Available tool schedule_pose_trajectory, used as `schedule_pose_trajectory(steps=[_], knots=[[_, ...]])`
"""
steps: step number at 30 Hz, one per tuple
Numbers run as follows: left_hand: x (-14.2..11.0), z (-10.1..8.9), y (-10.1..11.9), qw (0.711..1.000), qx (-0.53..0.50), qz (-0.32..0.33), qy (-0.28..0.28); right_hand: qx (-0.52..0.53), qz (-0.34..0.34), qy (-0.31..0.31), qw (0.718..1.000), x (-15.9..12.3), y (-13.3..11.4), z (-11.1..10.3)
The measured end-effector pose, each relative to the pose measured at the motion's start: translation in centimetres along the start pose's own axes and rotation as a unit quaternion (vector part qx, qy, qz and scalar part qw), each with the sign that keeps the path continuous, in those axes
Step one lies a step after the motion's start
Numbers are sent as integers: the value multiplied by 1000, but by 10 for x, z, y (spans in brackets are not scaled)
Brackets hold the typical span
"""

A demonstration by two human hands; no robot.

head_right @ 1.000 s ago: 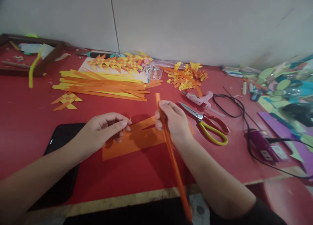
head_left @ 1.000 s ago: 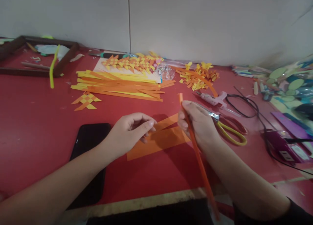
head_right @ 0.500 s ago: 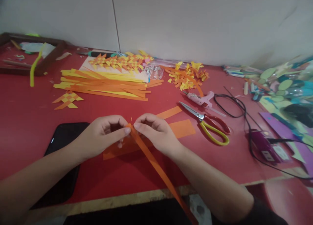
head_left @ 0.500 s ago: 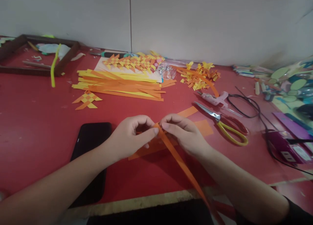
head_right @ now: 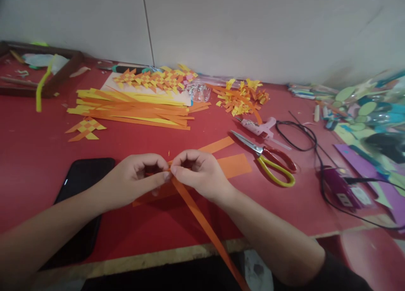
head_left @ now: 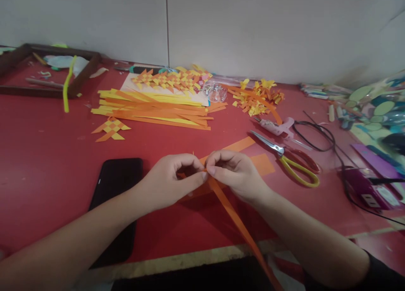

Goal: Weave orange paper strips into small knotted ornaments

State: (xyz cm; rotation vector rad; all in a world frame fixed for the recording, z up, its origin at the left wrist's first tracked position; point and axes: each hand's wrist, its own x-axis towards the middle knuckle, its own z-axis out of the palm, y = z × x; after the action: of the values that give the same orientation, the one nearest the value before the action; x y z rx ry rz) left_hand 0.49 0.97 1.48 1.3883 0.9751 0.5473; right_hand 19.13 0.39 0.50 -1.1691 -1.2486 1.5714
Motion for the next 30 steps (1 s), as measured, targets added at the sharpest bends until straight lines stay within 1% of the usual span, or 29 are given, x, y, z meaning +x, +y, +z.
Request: schedule_pose_trajectory(steps=[4,8,11,13,18,21,24,26,27,28,29,30], knots=[[-1,1,0,1000,8,15,9,-16,3,-5,1000,0,2,0],[-2,1,0,999,-20,21,18,-9,4,-12,1000,0,2,0],[-1,0,0,998,-37,35,40,-8,4,-9,1000,0,0,1],[0,0,0,996,-46,40,62,-9,4,-5,1000,0,-1,1],[3,-2,-2,988,-87,21,128,-22,12,1,1000,0,0,1],[5,-3,-4,980,-93,36,171,-32,21,-3,999,0,0,1],[6,-4,-6,967,-110,50,224,-33,34,-10,999,0,-1,1],[7,-5,-7,952,-148,65,260,-33,39,-11,999,0,-1,1],[7,-5,-7,946,-173,69,265,-32,39,-11,999,0,-1,1],[7,-5,-7,944,-196,66,256,-30,37,-8,999,0,-1,1],[6,-4,-7,949,-211,53,230,-27,35,-6,999,0,-1,1],[5,-3,-6,958,-212,33,189,-23,33,-4,999,0,-1,1]])
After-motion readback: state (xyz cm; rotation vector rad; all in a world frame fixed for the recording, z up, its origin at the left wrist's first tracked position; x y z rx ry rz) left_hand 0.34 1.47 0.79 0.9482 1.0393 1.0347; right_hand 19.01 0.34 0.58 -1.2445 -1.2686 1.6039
